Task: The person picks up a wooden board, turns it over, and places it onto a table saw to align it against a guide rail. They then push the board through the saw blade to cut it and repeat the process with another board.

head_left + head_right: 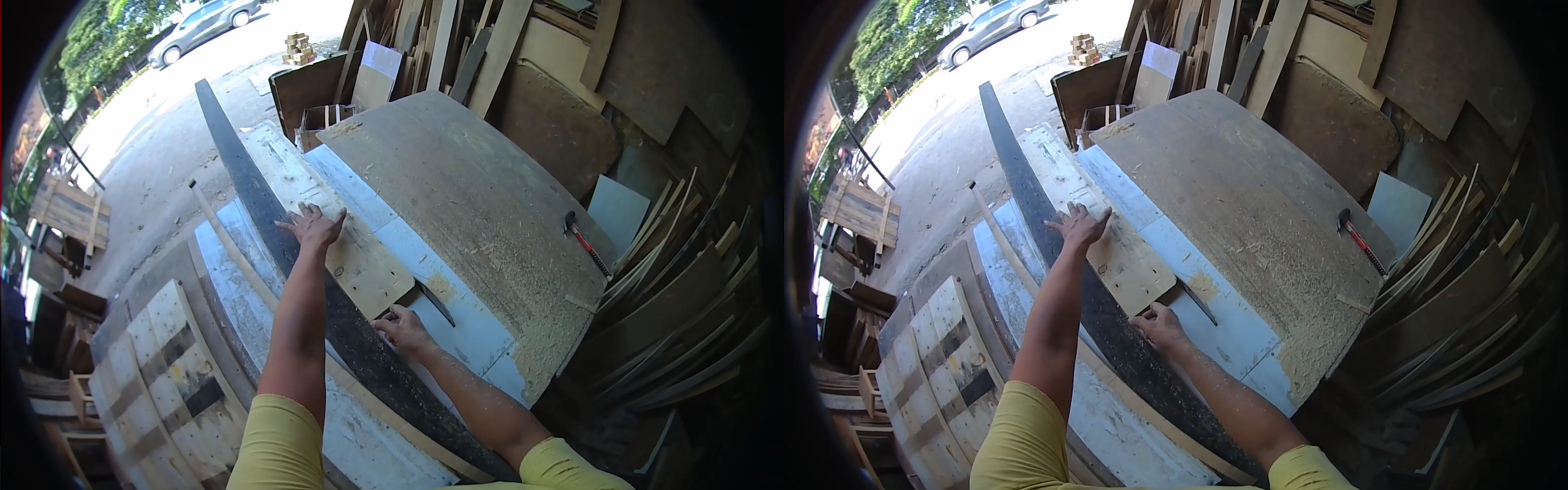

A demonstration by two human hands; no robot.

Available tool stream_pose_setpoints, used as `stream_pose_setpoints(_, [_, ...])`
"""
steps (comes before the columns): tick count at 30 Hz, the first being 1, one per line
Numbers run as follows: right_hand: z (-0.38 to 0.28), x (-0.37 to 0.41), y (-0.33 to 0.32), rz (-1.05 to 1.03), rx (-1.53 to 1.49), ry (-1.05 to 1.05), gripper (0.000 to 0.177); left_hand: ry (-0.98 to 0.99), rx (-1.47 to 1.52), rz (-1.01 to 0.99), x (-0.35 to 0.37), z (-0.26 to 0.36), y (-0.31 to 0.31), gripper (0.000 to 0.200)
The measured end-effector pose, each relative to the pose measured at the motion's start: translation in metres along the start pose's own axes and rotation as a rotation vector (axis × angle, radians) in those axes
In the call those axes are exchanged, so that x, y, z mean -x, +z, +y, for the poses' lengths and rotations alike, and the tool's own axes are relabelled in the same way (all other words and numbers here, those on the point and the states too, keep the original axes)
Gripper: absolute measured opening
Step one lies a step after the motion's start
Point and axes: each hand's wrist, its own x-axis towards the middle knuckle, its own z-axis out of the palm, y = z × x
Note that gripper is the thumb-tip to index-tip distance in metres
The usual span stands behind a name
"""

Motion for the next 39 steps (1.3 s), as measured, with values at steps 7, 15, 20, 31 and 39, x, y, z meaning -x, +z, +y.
stream_pose_setpoints(7, [-0.021,-0.002,0.011,-0.097,-0.152,-0.013,0.040,-0.039,0.139,0.043,0.010,0.058,0.026,0.092])
stream_pose_setpoints(15, [-0.024,0.044,0.002,-0.190,-0.192,-0.048,0.051,0.025,0.434,-0.027,0.010,0.047,-0.020,0.056])
stream_pose_setpoints(20, [-0.007,0.142,-0.022,-0.314,-0.152,-0.061,0.061,-0.034,0.529,0.178,0.043,0.002,-0.056,0.055])
stream_pose_setpoints(31, [0.027,0.267,-0.088,-0.182,-0.105,0.009,0.040,0.224,1.651,0.331,0.172,-0.080,-0.025,0.084])
stream_pose_setpoints(39, [0.006,0.220,-0.086,-0.023,0.015,-0.194,0.051,0.462,1.800,0.155,0.403,-0.049,-0.029,0.085])
